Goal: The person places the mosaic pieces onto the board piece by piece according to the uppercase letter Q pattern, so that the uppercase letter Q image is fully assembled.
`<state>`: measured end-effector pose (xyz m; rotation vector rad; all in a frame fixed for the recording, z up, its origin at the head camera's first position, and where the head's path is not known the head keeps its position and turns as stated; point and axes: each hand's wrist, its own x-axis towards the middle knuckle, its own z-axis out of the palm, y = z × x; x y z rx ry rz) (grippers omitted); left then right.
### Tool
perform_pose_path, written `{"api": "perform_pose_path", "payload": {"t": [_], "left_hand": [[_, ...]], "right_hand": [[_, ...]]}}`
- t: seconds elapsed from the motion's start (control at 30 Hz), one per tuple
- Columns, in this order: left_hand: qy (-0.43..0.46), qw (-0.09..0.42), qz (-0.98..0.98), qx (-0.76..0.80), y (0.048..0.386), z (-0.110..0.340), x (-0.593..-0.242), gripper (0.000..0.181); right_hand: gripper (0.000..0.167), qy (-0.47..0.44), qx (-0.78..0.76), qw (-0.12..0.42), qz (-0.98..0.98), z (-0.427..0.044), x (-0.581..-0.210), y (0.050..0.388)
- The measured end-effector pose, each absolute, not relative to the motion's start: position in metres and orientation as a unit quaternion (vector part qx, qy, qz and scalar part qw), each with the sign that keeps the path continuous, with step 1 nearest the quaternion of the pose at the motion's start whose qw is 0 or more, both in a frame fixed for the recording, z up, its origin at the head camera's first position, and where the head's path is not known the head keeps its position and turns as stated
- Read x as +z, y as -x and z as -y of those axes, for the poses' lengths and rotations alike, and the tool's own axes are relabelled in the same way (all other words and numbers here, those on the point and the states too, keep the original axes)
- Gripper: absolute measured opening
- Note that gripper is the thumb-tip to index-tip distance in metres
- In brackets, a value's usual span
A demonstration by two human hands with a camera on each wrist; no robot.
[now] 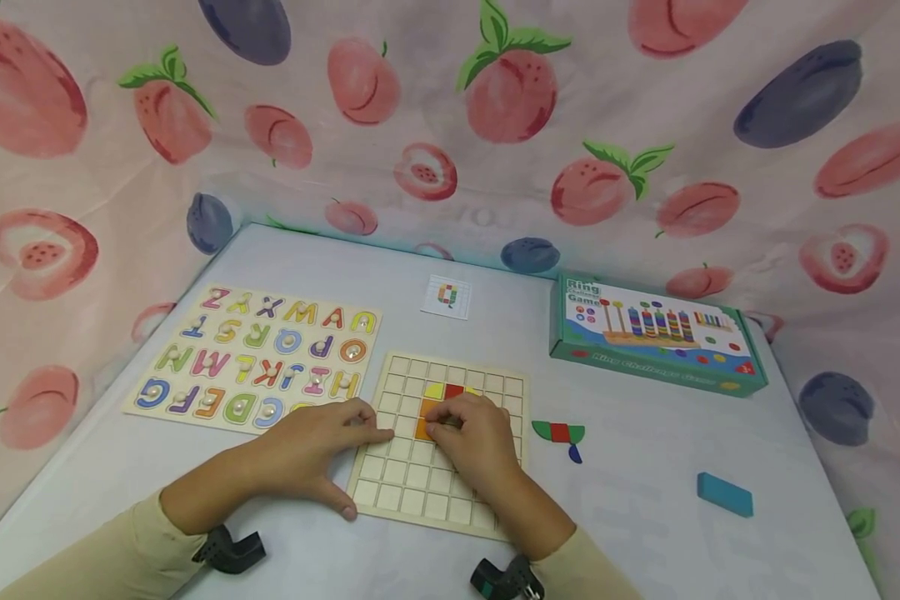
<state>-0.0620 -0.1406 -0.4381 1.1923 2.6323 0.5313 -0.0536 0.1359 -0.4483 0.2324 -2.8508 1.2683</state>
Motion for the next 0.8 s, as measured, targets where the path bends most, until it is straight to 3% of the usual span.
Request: {"api": "perform_pose_path", "payload": {"t": [0.37,0.8], "left_hand": [[-0.404,0.101,-0.89,0.185,0.061,0.142,-0.439,0.1],[-0.402,0.105,-0.891,0.181,0.061,0.141,-0.439,0.099]], "right_hand": [[0.013,-0.08,0.413,-0.003,0.907,-0.145,-0.441,0.053],[0.018,-0.027,0.379,-0.012,0.925,-0.206,-0.429,0.055]]}}
